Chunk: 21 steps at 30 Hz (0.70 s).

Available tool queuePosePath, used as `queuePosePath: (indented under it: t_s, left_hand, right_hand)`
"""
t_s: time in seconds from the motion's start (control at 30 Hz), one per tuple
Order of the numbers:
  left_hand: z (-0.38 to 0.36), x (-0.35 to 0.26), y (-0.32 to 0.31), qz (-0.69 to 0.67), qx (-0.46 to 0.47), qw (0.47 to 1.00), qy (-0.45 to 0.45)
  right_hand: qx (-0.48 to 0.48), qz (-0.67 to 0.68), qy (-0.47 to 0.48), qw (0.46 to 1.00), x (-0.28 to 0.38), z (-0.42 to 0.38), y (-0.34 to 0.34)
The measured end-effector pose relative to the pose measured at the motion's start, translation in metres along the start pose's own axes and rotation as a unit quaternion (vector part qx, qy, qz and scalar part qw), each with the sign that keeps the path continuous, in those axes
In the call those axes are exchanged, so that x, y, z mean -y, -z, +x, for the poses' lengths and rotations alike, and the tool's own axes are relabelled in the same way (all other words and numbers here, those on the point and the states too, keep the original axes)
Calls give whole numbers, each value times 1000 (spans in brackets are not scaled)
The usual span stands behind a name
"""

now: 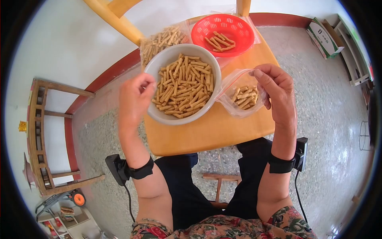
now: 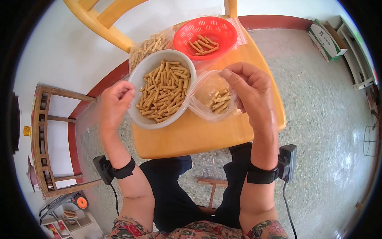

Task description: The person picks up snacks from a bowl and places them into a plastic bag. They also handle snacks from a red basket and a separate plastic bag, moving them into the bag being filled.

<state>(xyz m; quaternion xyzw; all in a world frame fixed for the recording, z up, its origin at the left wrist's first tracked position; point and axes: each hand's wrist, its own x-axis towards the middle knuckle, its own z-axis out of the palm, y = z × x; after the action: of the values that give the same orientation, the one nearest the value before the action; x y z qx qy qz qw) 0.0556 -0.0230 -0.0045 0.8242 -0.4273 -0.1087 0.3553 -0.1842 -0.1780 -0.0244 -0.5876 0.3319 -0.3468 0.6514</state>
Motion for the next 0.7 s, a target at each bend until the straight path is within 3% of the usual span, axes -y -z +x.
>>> queuePosePath:
  t_s: [0.13, 0.2, 0.43, 0.5, 0.63, 0.7]
  left_hand:
    - [-1, 2, -15, 136, 81, 987, -31]
    - [-2, -1, -20, 269, 112, 953, -84]
    - [1, 9, -28, 304, 85, 944, -92]
    - [3, 14, -25, 184, 61, 979, -60]
    - [3, -1, -17, 44, 77, 996, -10]
    - [3, -8, -18, -231, 127, 964, 19]
  right_hand:
    - [2, 7, -5, 1000, -1, 1, -1]
    - [2, 2, -6, 1000, -1, 1, -2]
    - [4, 0, -9, 1000, -2, 1, 2]
    - [5, 2, -11, 1000, -1, 2, 3]
    - [13, 11, -14, 1000, -2, 2, 2]
    - [9, 9, -19, 1000, -1, 1, 0]
